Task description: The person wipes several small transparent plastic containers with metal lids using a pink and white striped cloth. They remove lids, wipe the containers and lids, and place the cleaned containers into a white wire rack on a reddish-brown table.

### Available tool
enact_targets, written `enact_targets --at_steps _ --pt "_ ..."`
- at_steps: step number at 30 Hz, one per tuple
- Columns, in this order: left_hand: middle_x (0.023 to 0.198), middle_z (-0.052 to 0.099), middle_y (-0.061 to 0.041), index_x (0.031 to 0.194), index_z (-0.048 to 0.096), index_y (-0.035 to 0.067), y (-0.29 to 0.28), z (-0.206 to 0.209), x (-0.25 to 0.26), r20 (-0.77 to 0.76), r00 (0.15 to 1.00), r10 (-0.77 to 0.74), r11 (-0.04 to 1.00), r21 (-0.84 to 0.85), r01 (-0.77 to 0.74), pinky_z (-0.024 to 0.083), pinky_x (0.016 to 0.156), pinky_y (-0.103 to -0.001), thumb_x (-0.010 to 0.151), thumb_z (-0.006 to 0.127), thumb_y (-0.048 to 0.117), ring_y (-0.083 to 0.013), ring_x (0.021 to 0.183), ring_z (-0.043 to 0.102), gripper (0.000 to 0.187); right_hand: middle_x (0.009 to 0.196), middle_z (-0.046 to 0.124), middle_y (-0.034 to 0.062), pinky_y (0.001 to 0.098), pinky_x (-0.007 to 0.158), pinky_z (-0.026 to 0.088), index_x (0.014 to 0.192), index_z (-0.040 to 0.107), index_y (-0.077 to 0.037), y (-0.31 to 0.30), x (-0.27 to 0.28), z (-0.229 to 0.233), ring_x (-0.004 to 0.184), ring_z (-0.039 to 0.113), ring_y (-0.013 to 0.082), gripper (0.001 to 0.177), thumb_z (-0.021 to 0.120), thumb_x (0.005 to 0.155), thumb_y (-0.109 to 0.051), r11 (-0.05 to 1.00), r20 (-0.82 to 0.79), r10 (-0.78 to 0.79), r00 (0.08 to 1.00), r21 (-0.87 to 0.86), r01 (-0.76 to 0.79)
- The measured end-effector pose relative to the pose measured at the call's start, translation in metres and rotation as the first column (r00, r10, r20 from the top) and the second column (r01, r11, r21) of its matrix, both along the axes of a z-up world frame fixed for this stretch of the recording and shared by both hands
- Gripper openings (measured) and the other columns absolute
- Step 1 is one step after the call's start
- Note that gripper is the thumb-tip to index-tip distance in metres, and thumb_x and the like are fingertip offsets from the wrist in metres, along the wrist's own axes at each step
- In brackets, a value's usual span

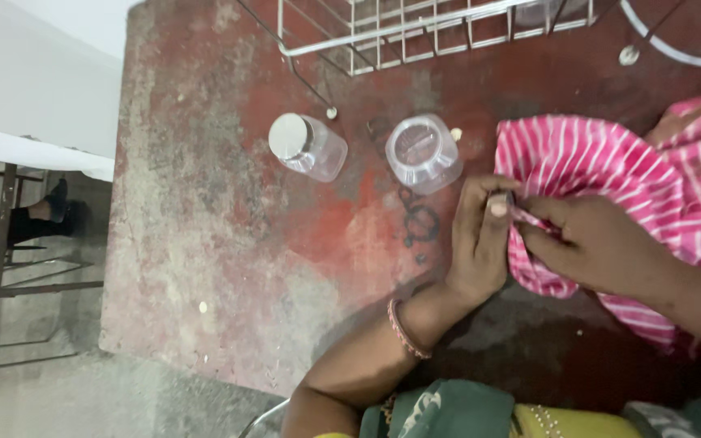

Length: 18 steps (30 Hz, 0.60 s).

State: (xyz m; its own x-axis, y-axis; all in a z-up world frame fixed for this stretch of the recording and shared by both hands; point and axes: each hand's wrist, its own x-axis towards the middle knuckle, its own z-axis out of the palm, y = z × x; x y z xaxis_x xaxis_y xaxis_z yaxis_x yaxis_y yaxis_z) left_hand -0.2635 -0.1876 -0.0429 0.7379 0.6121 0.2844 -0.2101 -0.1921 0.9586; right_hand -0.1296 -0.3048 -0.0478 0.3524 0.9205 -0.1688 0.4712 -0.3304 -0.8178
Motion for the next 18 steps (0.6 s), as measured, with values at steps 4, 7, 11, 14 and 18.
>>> enact_targets --at_steps 4,7,11,14,18 --pt "0.114 0.049 -0.006 0.124 0.049 0.004 0.003 0.004 -0.003 0.189 0.978 -0.09 0.984 0.169 0.058 0.044 0.093 -0.028 0.117 0.044 0.052 -0.015 0.101 0.05 0.049 0.108 0.083 0.0084 0.0274 0.09 0.056 0.122 0.074 0.002 0.001 0.01 -0.019 0.103 0.074 0.0141 0.036 0.066 0.097 -0.023 0.966 -0.694 0.176 0.698 0.257 0.013" --pt "0.113 0.047 -0.005 0.124 0.045 0.004 0.003 0.002 -0.005 0.207 0.974 -0.086 0.988 0.14 0.058 0.043 0.087 -0.026 0.112 0.044 0.058 -0.0116 0.098 0.048 0.055 0.11 0.079 0.0093 0.0289 0.088 0.056 0.123 0.07 -0.002 -0.005 0.004 -0.026 0.102 0.071 0.0138 0.052 0.085 0.074 -0.012 0.981 -0.544 0.106 0.832 0.195 0.002" --pt "0.103 0.048 -0.002 0.116 0.045 0.006 0.007 -0.006 0.0 0.165 0.981 -0.1 0.995 -0.005 0.102 0.043 0.08 -0.026 0.112 0.041 0.058 -0.009 0.089 0.048 0.052 0.097 0.083 0.011 0.0284 0.072 0.063 0.117 0.073 -0.003 -0.011 0.014 -0.021 0.084 0.078 0.0143 0.045 0.083 0.073 -0.008 0.97 -0.411 0.011 0.912 0.224 0.09" --pt "0.091 0.052 -0.001 0.109 0.049 0.006 0.012 -0.017 -0.001 0.057 0.988 -0.143 0.988 -0.044 0.145 0.043 0.073 -0.025 0.117 0.042 0.048 -0.0077 0.081 0.049 0.043 0.096 0.08 0.0143 0.0288 0.068 0.066 0.112 0.073 0.0 -0.013 0.025 -0.015 0.078 0.079 0.0146 0.027 0.076 0.086 -0.005 0.905 -0.478 -0.087 0.874 0.329 0.27" --pt "0.086 0.058 -0.001 0.098 0.053 0.003 0.005 -0.024 -0.001 0.022 0.964 -0.264 0.952 -0.158 0.264 0.046 0.076 -0.027 0.119 0.048 0.022 -0.0072 0.079 0.052 0.028 0.099 0.075 0.0108 0.0238 0.076 0.056 0.117 0.07 0.0 -0.01 0.019 0.0 0.083 0.069 0.0099 0.016 0.072 0.102 -0.006 0.784 -0.219 -0.366 0.904 0.451 0.427"
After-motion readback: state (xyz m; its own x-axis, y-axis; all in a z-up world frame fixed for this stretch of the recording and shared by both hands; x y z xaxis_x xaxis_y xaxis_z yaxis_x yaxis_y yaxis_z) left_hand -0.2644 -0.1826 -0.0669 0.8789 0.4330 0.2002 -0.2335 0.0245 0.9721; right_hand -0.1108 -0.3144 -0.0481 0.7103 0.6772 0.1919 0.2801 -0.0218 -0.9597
